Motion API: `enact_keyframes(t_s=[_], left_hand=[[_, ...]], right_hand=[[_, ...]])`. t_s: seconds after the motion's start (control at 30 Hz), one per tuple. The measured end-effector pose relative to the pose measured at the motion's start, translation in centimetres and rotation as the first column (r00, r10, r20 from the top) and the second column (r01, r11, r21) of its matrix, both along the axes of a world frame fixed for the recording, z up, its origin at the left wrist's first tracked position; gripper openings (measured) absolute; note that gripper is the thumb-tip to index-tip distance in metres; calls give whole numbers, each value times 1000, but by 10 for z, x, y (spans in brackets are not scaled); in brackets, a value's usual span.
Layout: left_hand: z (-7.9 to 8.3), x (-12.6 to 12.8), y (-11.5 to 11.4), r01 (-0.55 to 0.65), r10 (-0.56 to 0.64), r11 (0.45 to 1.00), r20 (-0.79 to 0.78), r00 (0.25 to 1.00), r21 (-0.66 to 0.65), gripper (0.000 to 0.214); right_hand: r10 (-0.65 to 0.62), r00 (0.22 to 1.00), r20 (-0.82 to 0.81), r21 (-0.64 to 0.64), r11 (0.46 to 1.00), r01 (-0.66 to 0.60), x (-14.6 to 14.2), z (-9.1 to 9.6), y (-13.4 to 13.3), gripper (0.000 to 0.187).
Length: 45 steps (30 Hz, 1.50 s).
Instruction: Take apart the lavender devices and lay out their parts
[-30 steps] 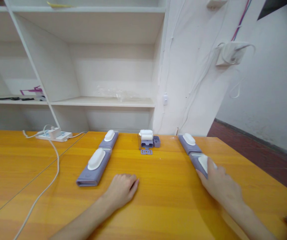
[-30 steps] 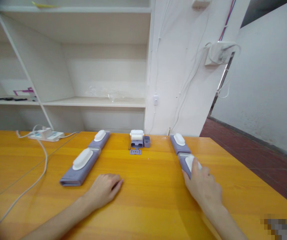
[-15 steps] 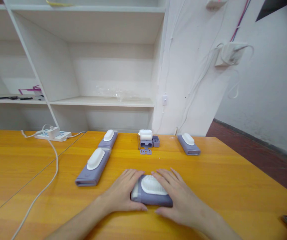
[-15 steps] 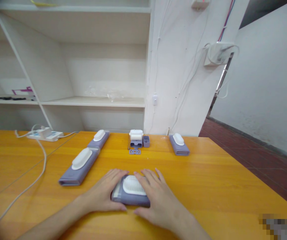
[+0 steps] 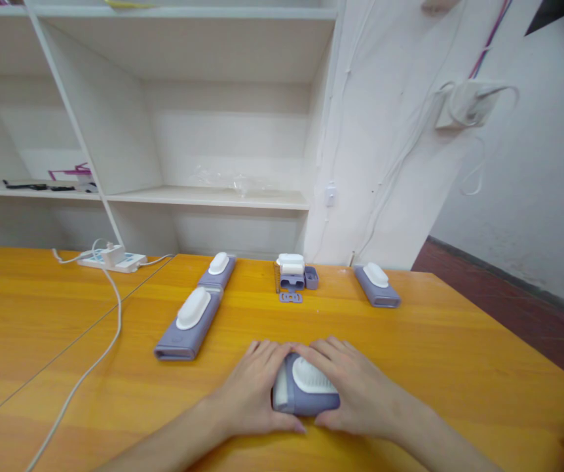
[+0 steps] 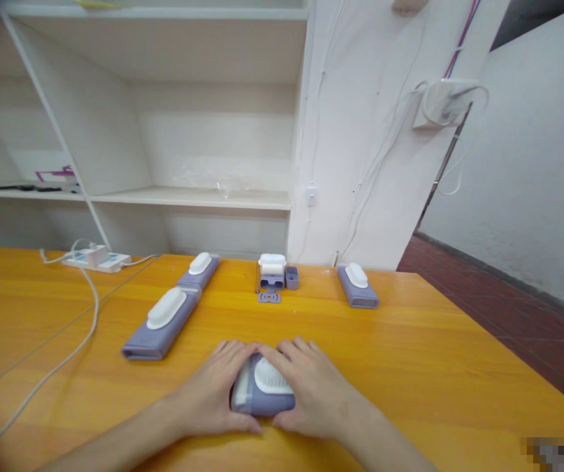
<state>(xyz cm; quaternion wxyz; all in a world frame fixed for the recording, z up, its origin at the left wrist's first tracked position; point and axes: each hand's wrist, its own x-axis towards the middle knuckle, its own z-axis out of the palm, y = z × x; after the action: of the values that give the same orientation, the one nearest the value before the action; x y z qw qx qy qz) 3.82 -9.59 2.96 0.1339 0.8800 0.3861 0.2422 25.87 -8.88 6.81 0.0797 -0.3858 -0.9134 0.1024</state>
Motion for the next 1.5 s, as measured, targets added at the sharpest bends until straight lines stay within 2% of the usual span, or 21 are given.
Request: enact_keyframes(t_s=[0.1,0.2,0.27,0.37,0.5,0.6,0.7,0.77,0.8,0.87,0.93,1.0,1.13,1.2,1.27,1.3,1.37,1.43,1.5], left_hand=[[-4,-10,-1,-104,104,995,0,995,-2,88],[-9,-27,6,-243,243,970,30,969,-22,80],[-11,-36,12,-290,293,956,64,954,-47,77],[-10,-38,22,-268,278,959,124,952,-98,77],[-1,-29,39,-115,120,990,60,991,-82,72],[7,-24,54,-85,86,996,-24,996,32,65],[11,-21,63,-99,100,993,-15,995,66,61],[10,-21,64,-105,104,994,44,994,29,61],[9,-21,64,-117,116,993,81,990,5,59],[5,-22,63,-159,165,986,144,976,-54,54],[1,-23,63,-194,213,974,173,962,-116,52],[-4,-23,64,-208,238,963,183,954,-170,52],[-11,-23,68,-239,269,954,165,949,-180,53],[-7,-20,63,-261,276,960,168,946,-106,53],[2,-13,50,-253,252,967,194,948,-19,57],[9,-8,41,-222,216,975,203,955,6,63],[24,5,20,-70,70,998,175,982,-8,87],[37,19,-1,71,-52,990,150,987,-122,106],[45,29,-15,137,-88,959,198,976,-249,114]], right_hand=[[-83,997,-2,41,996,83,10,-5,-1,95],[-180,984,-13,79,980,180,25,-8,5,93],[-215,976,-20,96,972,216,34,-10,8,90],[-289,957,-7,128,949,288,38,-10,7,87],[-456,889,45,177,879,442,29,-7,-1,80],[-499,866,29,103,864,494,24,-3,-2,74],[-541,831,-131,-153,839,522,24,-1,2,71],[-587,760,-280,-416,787,455,24,0,3,71],[-621,704,-344,-556,739,381,24,1,2,71],[-699,570,-433,-779,608,155,21,3,0,69],[-764,442,-470,-869,488,-81,17,3,-4,63],[-794,354,-494,-869,442,-221,13,1,-7,55],[-826,225,-517,-846,453,-282,6,-9,-9,50],[-838,158,-522,-834,463,-301,2,-14,-10,55],[-823,115,-557,-802,496,-332,-3,-16,-13,63],[-800,99,-591,-775,530,-344,-5,-15,-15,66],[-734,78,-674,-708,613,-350,-9,-12,-19,72],[-671,93,-735,-658,674,-336,-10,-8,-21,78],[-617,167,-769,-636,712,-298,-6,-6,-20,84]])
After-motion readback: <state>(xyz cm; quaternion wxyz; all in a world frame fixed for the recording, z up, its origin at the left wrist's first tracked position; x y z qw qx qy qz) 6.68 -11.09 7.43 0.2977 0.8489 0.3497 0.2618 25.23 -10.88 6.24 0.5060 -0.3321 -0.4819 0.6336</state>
